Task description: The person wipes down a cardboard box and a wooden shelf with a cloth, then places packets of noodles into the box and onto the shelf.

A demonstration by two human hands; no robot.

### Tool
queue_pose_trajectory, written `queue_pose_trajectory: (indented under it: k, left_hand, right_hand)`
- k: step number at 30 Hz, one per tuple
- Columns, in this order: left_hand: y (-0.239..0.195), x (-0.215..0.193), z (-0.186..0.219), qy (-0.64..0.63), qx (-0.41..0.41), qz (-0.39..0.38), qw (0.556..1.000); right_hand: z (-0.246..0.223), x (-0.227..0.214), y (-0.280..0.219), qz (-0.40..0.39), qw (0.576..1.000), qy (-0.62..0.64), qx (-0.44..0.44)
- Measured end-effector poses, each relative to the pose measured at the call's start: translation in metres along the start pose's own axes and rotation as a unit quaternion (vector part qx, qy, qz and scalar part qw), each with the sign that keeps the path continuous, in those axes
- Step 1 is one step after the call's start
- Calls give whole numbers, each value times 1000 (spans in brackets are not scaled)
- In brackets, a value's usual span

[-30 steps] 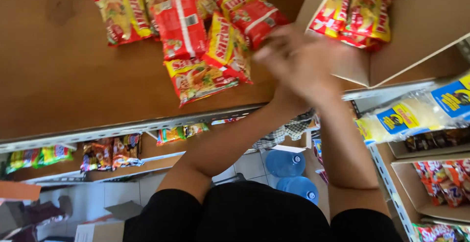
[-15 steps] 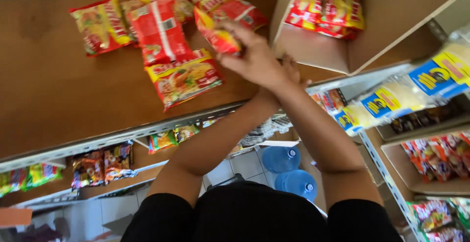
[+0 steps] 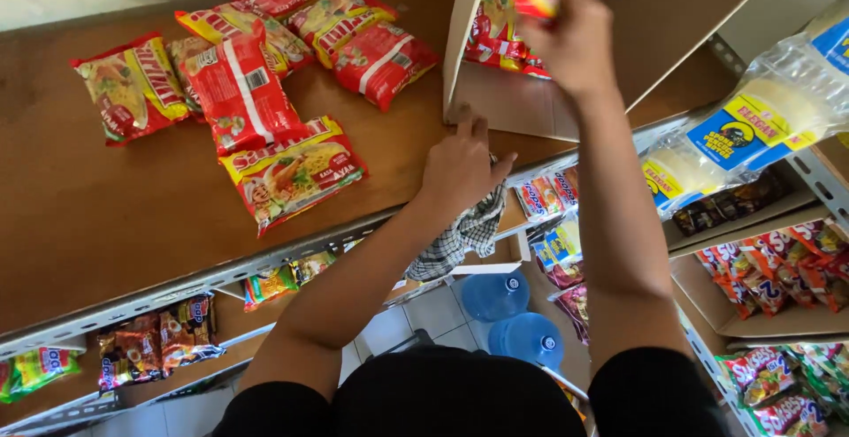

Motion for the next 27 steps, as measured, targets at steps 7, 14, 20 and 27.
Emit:
queue_pose_trajectory:
  k: [7, 14, 20, 27]
  left_hand:
    - [5, 9, -13, 16, -35, -28, 999]
    - [3, 2, -11, 0, -70, -50, 996]
    - [6, 1, -9, -5, -72, -45, 996]
    - [-4, 36, -33, -37, 8, 3, 999]
  right_hand:
    - [36, 90, 28, -123, 956, -260, -53]
    - [39, 96, 24, -175, 923, -343, -22]
    - [-80, 6, 1, -138, 967, -184, 110]
    - [-158, 165, 11, -308, 934, -176, -48]
Point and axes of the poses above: each hand's wrist, its own y-axis towards the middle knuckle, its own x-axis out of the palm, z = x × y, the point moved 9 cm from there along y, towards the middle knuckle, and after that the axes turned 15 degrees about -y, right-handed, at the moved point
